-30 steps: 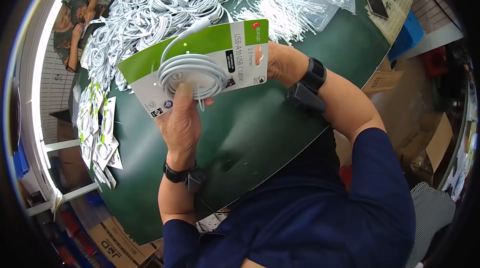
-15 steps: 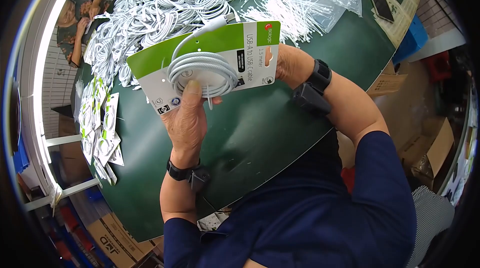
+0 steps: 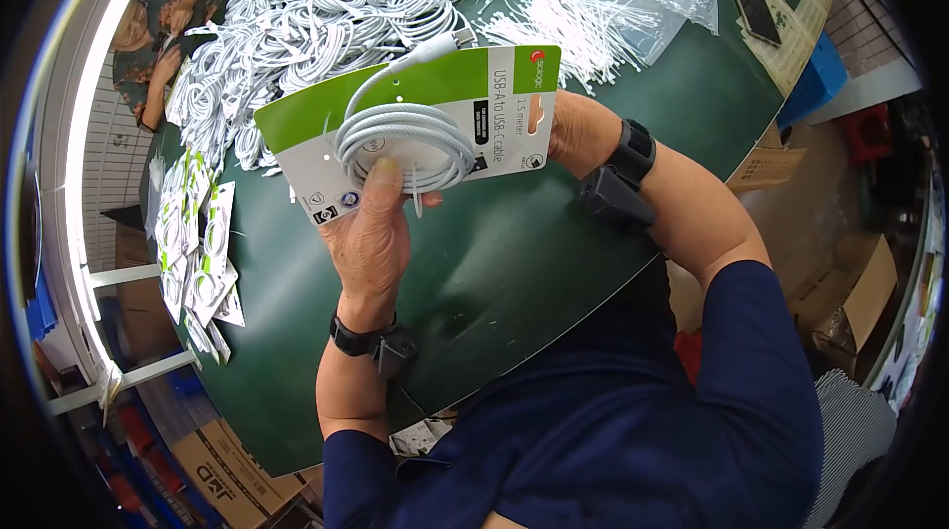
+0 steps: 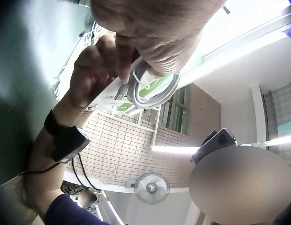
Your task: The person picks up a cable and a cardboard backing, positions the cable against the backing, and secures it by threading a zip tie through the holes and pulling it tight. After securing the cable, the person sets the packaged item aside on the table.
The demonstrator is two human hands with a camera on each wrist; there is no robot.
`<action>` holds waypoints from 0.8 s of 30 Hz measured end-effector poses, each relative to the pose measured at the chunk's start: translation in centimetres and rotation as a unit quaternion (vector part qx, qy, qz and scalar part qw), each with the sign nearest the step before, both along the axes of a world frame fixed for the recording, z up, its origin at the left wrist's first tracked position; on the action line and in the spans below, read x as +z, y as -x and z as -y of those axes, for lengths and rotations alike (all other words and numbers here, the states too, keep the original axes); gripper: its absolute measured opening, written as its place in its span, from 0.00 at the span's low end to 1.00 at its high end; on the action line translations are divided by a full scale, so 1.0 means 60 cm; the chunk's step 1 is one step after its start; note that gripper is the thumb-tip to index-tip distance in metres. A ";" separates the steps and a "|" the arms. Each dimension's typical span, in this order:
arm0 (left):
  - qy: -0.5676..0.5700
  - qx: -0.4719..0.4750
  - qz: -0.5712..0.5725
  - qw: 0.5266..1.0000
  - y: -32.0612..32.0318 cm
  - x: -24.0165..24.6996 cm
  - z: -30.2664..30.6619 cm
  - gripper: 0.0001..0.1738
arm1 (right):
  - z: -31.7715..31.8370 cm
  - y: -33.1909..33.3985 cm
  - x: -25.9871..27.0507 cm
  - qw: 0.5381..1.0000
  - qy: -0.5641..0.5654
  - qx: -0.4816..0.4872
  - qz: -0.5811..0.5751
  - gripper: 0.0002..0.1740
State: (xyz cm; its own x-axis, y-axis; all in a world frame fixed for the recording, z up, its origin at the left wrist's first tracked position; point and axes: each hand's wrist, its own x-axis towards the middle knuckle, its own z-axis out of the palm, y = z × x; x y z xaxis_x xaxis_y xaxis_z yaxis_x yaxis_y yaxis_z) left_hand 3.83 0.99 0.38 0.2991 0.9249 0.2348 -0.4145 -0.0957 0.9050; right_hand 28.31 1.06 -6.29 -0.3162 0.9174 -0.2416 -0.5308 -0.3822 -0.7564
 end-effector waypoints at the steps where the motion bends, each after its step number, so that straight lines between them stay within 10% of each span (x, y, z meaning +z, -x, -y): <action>1: 0.013 0.000 0.013 1.000 -0.001 0.001 0.000 0.30 | 0.000 0.000 -0.001 1.000 0.000 0.000 0.000 0.26; 9: 0.004 -0.003 0.002 1.000 0.001 0.001 -0.001 0.30 | -0.019 0.004 -0.039 1.000 0.001 -0.006 0.012 0.28; 10: -0.003 -0.005 -0.008 1.000 0.001 0.001 -0.001 0.30 | -0.044 0.003 -0.046 0.971 -0.203 -0.017 0.122 0.30; 12: 0.015 0.002 -0.008 1.000 -0.001 -0.001 -0.002 0.30 | -0.081 0.008 -0.050 0.759 -0.567 -0.035 0.318 0.34; 16: 0.063 0.023 -0.008 0.998 -0.004 0.001 -0.004 0.30 | -0.079 0.049 0.021 0.710 -0.625 -0.145 0.291 0.38; 24: 0.157 0.018 -0.015 0.987 -0.002 0.018 0.001 0.28 | -0.056 0.051 -0.020 0.824 -0.517 -0.066 0.222 0.34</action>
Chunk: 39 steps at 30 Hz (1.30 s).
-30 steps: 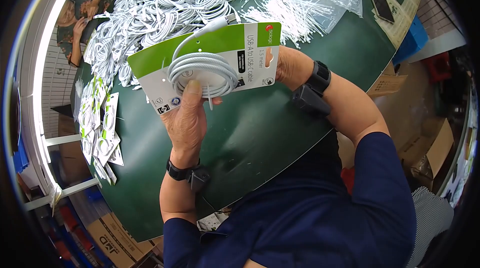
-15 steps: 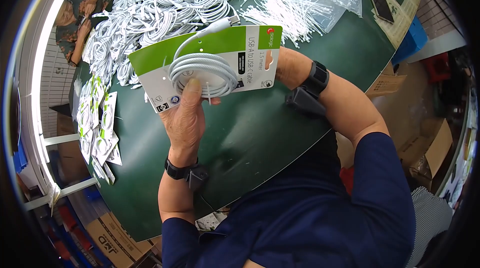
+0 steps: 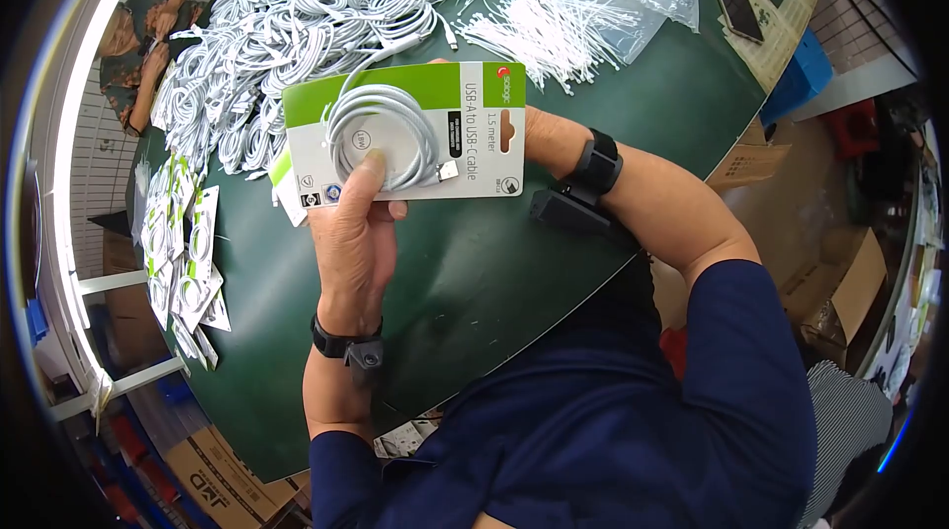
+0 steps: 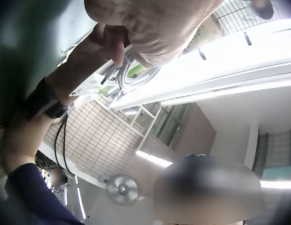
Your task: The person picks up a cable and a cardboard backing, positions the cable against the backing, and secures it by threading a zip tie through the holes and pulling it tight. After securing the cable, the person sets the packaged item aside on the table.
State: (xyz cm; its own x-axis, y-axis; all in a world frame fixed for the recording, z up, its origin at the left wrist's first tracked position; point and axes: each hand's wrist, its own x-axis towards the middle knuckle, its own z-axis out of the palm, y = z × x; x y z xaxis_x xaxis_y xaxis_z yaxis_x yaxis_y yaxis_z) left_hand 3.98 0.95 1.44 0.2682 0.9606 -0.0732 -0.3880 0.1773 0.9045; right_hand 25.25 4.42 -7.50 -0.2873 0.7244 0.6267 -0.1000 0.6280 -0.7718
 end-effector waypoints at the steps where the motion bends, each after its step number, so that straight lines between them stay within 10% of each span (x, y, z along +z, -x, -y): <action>1: 0.014 -0.005 0.004 1.000 0.002 0.000 0.000 0.28 | 0.003 0.000 -0.008 0.999 0.028 0.019 -0.006 0.34; 9: 0.075 -0.047 -0.003 0.996 0.005 0.013 -0.010 0.31 | 0.016 -0.011 -0.039 0.964 0.211 0.152 -0.048 0.33; 12: 0.087 -0.056 -0.016 0.994 0.009 0.006 -0.013 0.33 | 0.025 -0.017 -0.035 0.826 0.395 0.284 -0.282 0.31; 16: 0.098 -0.055 -0.023 0.993 0.013 -0.016 -0.013 0.34 | 0.030 -0.024 -0.025 0.950 0.254 0.166 -0.066 0.31; 24: 0.089 -0.042 -0.003 0.995 0.013 -0.022 -0.014 0.34 | 0.000 -0.034 -0.043 0.973 0.144 0.078 0.164 0.30; 29: 0.105 -0.054 0.021 0.993 0.007 0.001 -0.014 0.30 | 0.021 -0.037 0.008 0.958 0.237 0.059 0.148 0.32; 32: 0.106 -0.056 0.036 0.992 0.007 0.004 -0.015 0.28 | 0.025 -0.027 -0.023 0.945 0.288 0.121 -0.093 0.25; 39: 0.103 -0.064 0.017 0.993 0.008 0.005 -0.014 0.28 | -0.038 -0.016 0.017 0.988 0.125 0.081 0.030 0.16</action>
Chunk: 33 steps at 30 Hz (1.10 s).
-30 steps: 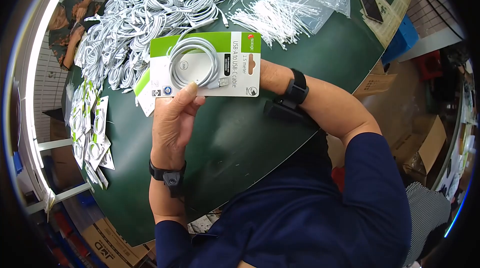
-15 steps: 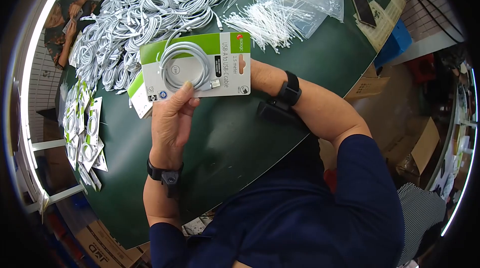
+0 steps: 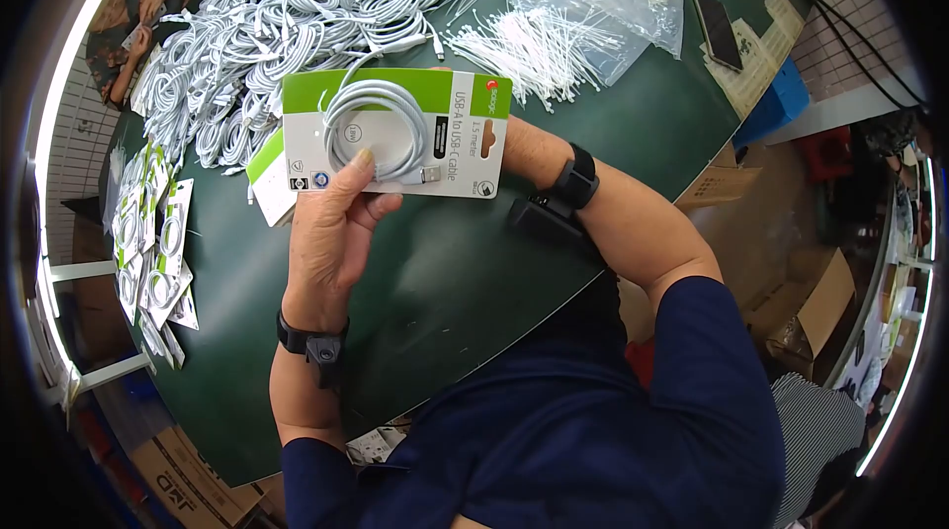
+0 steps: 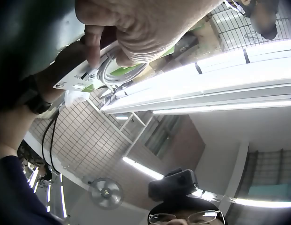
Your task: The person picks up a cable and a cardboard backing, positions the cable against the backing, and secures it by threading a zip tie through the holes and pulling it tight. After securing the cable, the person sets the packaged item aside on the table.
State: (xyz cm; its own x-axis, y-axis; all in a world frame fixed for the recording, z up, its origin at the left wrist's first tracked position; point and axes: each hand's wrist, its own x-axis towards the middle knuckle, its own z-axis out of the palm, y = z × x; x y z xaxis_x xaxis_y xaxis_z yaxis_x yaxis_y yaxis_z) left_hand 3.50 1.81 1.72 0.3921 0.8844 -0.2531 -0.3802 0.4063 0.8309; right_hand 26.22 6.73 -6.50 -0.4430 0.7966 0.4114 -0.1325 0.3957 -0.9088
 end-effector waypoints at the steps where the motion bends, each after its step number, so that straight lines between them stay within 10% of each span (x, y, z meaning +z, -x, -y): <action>1: 0.000 0.007 -0.012 1.000 -0.001 -0.001 0.002 0.28 | -0.011 0.004 0.013 0.999 -0.034 0.010 -0.027 0.13; 9: -0.040 0.050 -0.058 0.996 -0.003 -0.021 -0.006 0.27 | 0.008 -0.001 0.076 0.961 0.258 -0.030 -0.096 0.11; 22: -0.052 0.045 -0.071 0.995 -0.006 -0.029 -0.009 0.28 | 0.008 -0.004 0.091 0.966 0.242 -0.011 -0.094 0.08; 29: -0.059 0.114 -0.056 0.990 0.016 -0.012 -0.014 0.26 | 0.011 -0.009 0.114 0.907 0.251 0.027 -0.336 0.11; 33: -0.076 0.157 -0.037 0.984 0.028 -0.025 -0.016 0.24 | 0.031 0.011 0.127 0.969 0.149 -0.052 -0.189 0.12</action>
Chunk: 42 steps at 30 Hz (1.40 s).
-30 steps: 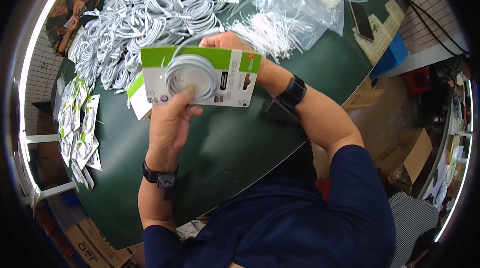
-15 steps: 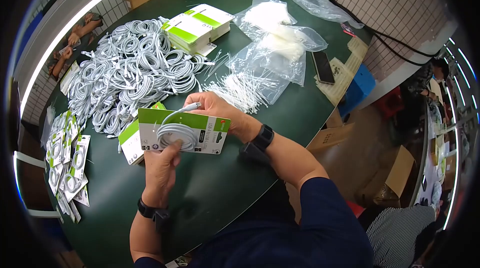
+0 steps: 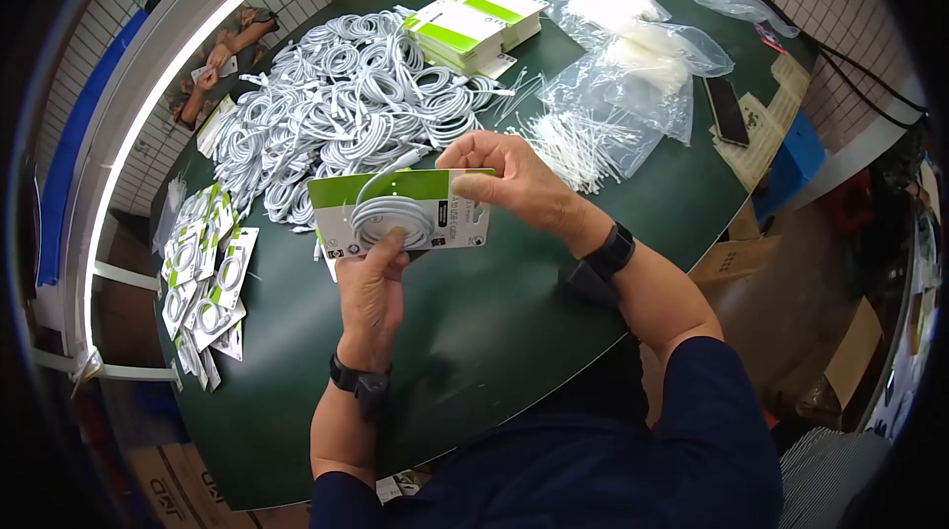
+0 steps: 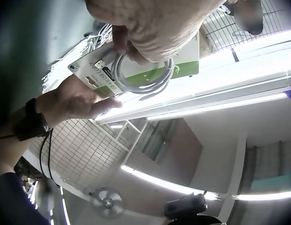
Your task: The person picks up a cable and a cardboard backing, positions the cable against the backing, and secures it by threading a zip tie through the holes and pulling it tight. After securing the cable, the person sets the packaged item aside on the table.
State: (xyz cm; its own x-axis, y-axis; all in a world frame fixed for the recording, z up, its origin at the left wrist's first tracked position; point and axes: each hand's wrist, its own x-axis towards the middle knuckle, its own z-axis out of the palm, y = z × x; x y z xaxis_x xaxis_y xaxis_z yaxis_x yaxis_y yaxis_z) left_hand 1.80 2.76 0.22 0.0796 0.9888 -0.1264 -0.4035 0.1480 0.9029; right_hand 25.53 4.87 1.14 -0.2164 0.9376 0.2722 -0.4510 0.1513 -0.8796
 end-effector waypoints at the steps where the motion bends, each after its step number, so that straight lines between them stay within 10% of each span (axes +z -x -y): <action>1: -0.001 0.005 0.008 1.000 0.002 -0.006 0.001 0.24 | 0.005 0.004 0.002 0.996 -0.018 -0.015 0.086 0.13; 3: 0.002 0.013 0.012 1.000 0.010 -0.017 0.004 0.23 | 0.014 0.012 0.005 0.964 -0.052 -0.047 0.256 0.13; 10: 0.014 0.018 0.031 0.999 0.041 -0.004 0.036 0.31 | 0.017 0.017 0.008 0.954 -0.065 -0.099 0.274 0.14; 15: -0.198 0.128 -0.141 0.962 0.093 0.005 0.052 0.36 | 0.019 0.014 0.011 0.941 -0.077 -0.091 0.316 0.13; 18: -0.370 0.088 -0.507 0.774 0.097 0.062 0.056 0.35 | 0.021 0.026 0.008 0.932 -0.090 -0.069 0.344 0.13; 22: -0.427 0.038 -0.602 0.673 0.075 0.070 0.047 0.35 | 0.029 0.035 0.003 0.917 -0.123 -0.035 0.377 0.13; 35: -0.459 -0.015 -0.624 0.633 0.064 -0.004 0.032 0.31 | 0.029 0.058 -0.009 0.880 -0.271 -0.112 0.374 0.14; 42: -0.461 0.018 -0.549 0.697 0.072 -0.017 0.030 0.28 | 0.025 0.070 -0.037 0.868 -0.321 -0.120 0.359 0.12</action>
